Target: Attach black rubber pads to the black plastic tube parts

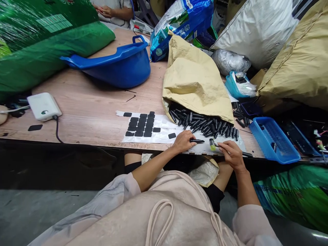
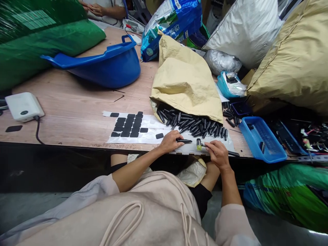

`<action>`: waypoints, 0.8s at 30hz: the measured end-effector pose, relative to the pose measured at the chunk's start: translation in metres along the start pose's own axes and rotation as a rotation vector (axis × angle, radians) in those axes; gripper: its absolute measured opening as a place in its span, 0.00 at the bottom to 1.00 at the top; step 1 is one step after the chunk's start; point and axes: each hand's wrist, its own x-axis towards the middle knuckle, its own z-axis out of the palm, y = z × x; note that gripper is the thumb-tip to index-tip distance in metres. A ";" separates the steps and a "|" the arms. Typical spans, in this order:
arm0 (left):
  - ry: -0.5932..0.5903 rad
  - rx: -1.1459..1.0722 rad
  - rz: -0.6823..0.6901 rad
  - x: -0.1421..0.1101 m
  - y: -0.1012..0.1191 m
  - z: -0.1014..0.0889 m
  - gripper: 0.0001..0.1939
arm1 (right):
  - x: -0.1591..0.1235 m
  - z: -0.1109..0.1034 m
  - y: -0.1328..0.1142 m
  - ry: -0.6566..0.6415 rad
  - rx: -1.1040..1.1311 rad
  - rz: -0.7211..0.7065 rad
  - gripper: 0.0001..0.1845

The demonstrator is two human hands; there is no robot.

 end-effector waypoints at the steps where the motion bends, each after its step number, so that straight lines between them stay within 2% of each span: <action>1: 0.003 0.001 0.000 0.000 0.000 0.000 0.06 | -0.001 -0.001 0.010 -0.041 -0.027 -0.024 0.13; 5: 0.010 0.010 0.007 0.000 0.000 0.001 0.06 | -0.006 0.006 0.033 -0.082 -0.053 -0.015 0.13; 10: 0.033 0.020 0.041 0.002 -0.002 0.000 0.07 | -0.013 0.018 0.031 -0.013 0.018 0.118 0.13; 13: 0.013 -0.029 0.129 -0.008 0.000 -0.004 0.08 | -0.014 0.020 0.026 0.003 0.044 0.155 0.14; 15: -0.076 -0.080 0.251 -0.024 0.004 -0.007 0.08 | -0.013 0.021 0.025 0.020 0.036 0.179 0.16; 17: -0.238 -0.090 0.385 -0.046 0.010 -0.007 0.09 | -0.012 0.022 0.024 0.038 0.008 0.193 0.16; 19: -0.405 -0.031 0.430 -0.068 0.013 -0.001 0.11 | -0.012 0.024 0.024 0.054 -0.011 0.189 0.15; 21: -0.498 0.054 0.320 -0.085 0.012 0.008 0.11 | -0.012 0.026 0.024 0.067 -0.020 0.181 0.15; 24: -0.566 0.073 -0.045 -0.094 0.000 0.025 0.12 | -0.012 0.028 0.024 0.083 -0.027 0.174 0.14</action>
